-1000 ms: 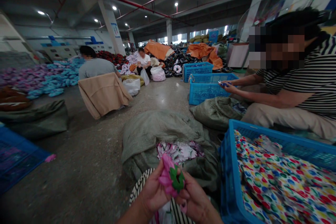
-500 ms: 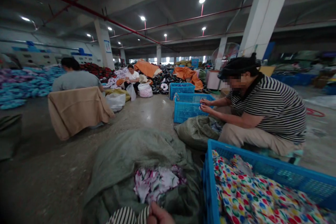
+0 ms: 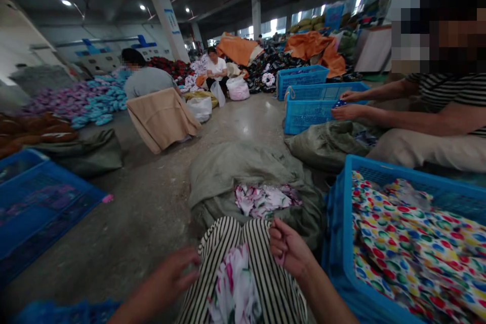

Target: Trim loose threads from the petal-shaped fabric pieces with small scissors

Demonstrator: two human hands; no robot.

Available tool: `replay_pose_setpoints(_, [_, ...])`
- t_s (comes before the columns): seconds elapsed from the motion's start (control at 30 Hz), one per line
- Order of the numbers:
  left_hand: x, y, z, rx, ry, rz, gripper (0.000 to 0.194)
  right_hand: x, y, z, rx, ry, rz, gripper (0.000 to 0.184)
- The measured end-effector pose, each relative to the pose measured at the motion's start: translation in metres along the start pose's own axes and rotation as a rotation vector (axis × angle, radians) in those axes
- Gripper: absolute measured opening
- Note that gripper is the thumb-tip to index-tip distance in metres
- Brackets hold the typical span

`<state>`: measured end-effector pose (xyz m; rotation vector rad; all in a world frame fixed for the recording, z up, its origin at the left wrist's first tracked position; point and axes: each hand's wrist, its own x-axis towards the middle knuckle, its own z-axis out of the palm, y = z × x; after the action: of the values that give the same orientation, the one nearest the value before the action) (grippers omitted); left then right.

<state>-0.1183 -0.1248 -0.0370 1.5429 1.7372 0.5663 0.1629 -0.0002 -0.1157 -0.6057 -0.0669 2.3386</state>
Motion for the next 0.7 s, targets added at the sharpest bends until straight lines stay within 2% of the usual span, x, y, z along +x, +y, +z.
replay_pose_setpoints(0.03, [0.013,0.013,0.009,0.069,-0.121,0.127,0.012,-0.003,-0.001,-0.001,0.003,0.008,-0.01,0.015])
replay_pose_setpoints(0.1, [0.044,0.035,0.028,0.153,-0.177,0.324,0.013,-0.011,-0.002,-0.004,0.012,0.031,-0.029,0.016])
replay_pose_setpoints(0.2, [0.074,0.047,0.059,0.174,-0.176,0.368,0.014,-0.02,-0.001,-0.013,0.028,0.08,-0.049,0.016])
replay_pose_setpoints(0.3, [0.076,0.044,0.08,0.183,-0.173,0.368,0.024,-0.024,0.001,-0.022,0.032,0.13,-0.061,0.017])
replay_pose_setpoints(0.4, [0.069,0.042,0.088,0.17,-0.15,0.393,0.034,-0.021,0.003,-0.024,0.025,0.165,-0.072,0.017])
replay_pose_setpoints(0.47, [0.068,0.036,0.084,0.104,-0.086,0.351,0.035,-0.017,0.004,-0.02,0.011,0.18,-0.069,0.018])
replay_pose_setpoints(0.57, [0.075,0.002,0.066,-0.011,0.109,0.121,0.019,-0.011,0.009,-0.01,-0.025,0.183,-0.037,0.016])
replay_pose_setpoints(0.63, [0.071,-0.041,0.047,-0.051,0.258,-0.072,0.017,-0.009,0.015,-0.006,-0.08,0.193,-0.006,0.019])
replay_pose_setpoints(0.7, [0.049,-0.093,0.028,-0.11,0.369,-0.264,0.02,-0.007,0.02,-0.01,-0.228,0.238,0.017,0.027])
